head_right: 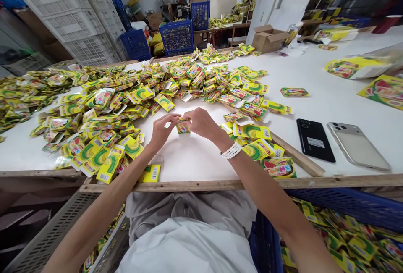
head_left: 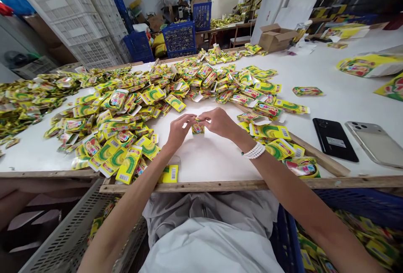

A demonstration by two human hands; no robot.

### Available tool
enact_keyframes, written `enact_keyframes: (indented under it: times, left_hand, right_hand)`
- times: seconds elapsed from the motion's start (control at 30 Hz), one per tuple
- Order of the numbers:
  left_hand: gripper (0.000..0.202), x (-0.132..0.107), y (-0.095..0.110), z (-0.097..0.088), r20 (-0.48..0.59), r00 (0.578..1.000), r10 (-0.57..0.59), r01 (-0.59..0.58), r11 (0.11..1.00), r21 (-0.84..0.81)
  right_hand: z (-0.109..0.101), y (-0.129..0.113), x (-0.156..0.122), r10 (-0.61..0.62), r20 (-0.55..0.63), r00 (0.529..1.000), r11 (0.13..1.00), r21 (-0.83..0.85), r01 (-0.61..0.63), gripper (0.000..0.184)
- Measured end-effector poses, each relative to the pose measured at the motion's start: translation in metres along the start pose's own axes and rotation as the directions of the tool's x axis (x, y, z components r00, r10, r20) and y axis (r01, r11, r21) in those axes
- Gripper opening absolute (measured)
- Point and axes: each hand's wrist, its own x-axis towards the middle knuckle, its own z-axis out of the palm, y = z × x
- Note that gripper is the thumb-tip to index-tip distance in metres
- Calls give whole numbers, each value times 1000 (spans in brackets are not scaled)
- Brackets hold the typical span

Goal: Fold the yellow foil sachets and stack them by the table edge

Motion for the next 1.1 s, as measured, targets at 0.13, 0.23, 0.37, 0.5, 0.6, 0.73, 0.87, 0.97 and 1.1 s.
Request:
enact_keyframes:
  times: [0.13,0.23,0.37,0.5,0.6,0.73,0.87,0.97,1.1]
  left_hand:
    - [46,2,-7,2,46,983,-178,184,955,-234]
    - [49,2,-8,3,50,975,-217,223,943,-249]
    - [50,3,-7,-2,22,968,-248,248,948,-201]
    - [48,6,-2,-18,65,976,-209,214,973,-83]
    - [42,8,6,-28,145,985,-93,87,995,47]
    - [34,11,13,-31,221,975,18,-70,970,231]
    - [28,12,10,-29,284,957,54,-164,911,379]
    - [24,13,8,-29,317,946,65,-214,861,462]
    - [28,15,9,-30,337,939,72,-240,839,489]
  right_hand:
    - [1,-5,2,66,41,997,995,-75,-62,16]
    - [4,-5,4,74,25,997,994,-83,-72,11]
    - [8,-3,5,82,-12,997,996,27,-82,18]
    - [10,2,5,67,-32,997,992,109,-63,20]
    - [9,4,5,33,-20,999,989,144,-30,22]
    - [7,5,5,5,-15,1000,992,124,-3,19]
    - [7,2,5,19,-5,1000,997,81,-18,20]
    - [8,0,4,30,-1,1000,998,51,-30,23]
    - [12,-1,5,82,-7,997,996,26,-82,26]
